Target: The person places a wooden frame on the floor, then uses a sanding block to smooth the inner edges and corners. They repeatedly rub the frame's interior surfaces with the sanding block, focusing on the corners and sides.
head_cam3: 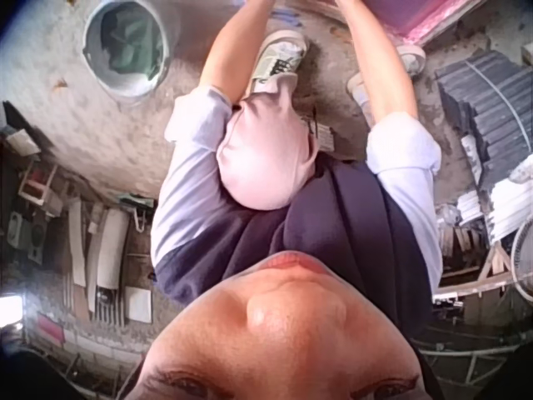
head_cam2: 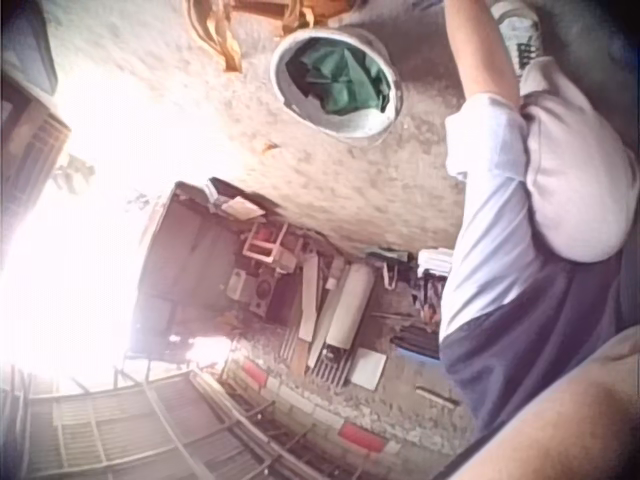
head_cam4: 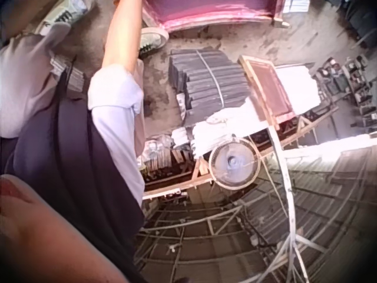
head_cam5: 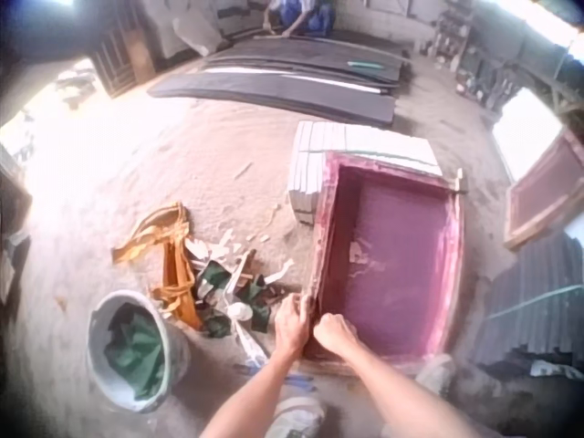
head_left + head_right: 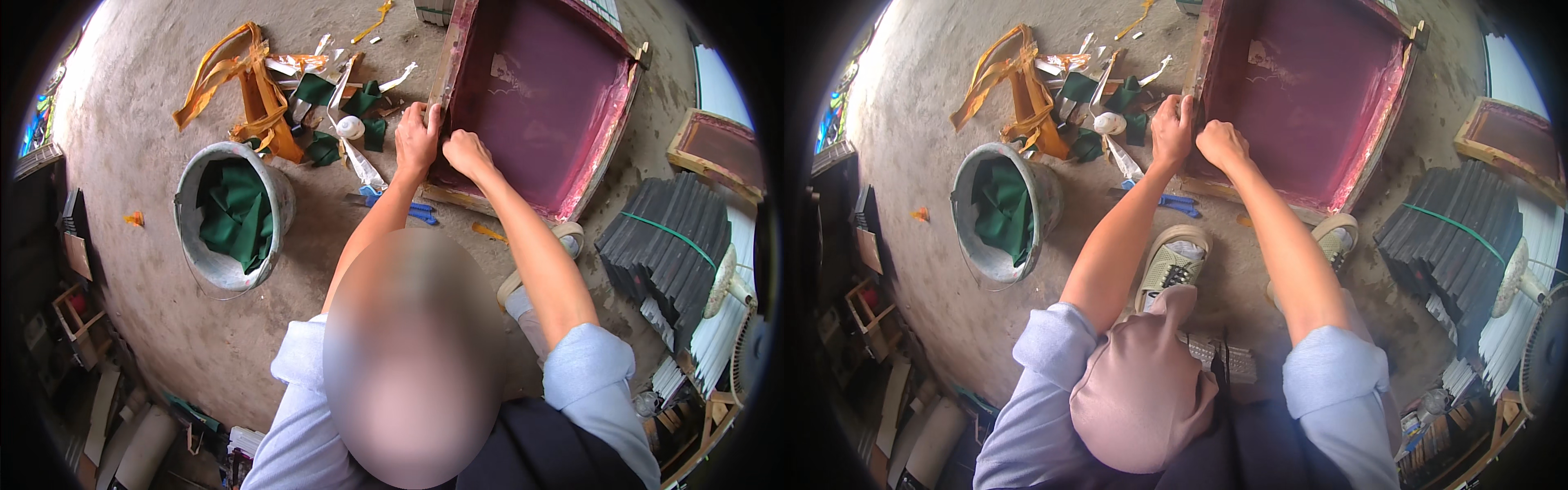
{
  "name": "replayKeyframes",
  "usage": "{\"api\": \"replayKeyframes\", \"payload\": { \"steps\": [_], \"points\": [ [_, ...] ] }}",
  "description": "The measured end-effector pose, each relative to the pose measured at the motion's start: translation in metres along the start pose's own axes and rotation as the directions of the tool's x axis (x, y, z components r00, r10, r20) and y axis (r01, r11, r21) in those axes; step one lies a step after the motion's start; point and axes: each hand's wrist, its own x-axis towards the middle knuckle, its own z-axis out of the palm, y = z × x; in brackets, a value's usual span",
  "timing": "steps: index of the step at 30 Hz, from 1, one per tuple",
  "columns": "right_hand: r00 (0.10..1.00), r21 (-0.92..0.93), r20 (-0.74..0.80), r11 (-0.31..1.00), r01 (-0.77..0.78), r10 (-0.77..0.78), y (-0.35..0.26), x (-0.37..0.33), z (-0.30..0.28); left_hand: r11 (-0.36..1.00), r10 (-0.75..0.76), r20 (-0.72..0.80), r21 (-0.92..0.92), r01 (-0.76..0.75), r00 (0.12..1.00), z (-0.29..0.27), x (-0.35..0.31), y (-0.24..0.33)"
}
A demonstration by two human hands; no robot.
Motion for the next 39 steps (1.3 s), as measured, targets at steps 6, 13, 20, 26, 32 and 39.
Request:
{"api": "replayKeyframes", "payload": {
  "steps": [6, 13, 20, 26, 32, 39],
  "points": [
    [0.933, 0.082, -0.14, 0.935, 0.344, -0.331, 0.037, 0.009, 0.013, 0.999, 0.044, -0.002, -0.031, -0.044, 0.999, 0.002, 0.0, 0.004],
    [0.898, 0.226, -0.052, 0.871, 0.436, -0.436, 0.028, -0.002, 0.002, 0.999, 0.046, -0.029, 0.018, -0.046, 0.999, -0.006, -0.001, -0.001],
    [0.843, -0.141, 0.057, 0.832, 0.537, -0.535, 0.038, 0.007, -0.013, 0.997, 0.076, -0.06, -0.006, -0.076, 0.995, 0.003, -0.002, 0.01],
    [0.585, -0.5, -0.062, 0.533, 0.683, -0.808, 0.032, -0.027, -0.037, 1.0, 0.013, -0.018, -0.01, -0.013, 1.0, -0.005, -0.001, 0.001],
    [0.287, -0.685, 0.131, 0.123, 0.718, -0.949, 0.05, -0.029, -0.033, 0.998, 0.026, -0.005, -0.056, -0.026, 1.0, -0.002, -0.001, 0.002],
    [0.307, -0.772, 0.129, 0.099, 0.628, -0.943, 0.07, -0.02, -0.026, 0.999, 0.019, -0.011, -0.048, -0.019, 1.0, -0.005, -0.002, 0.009]
  ]
}}
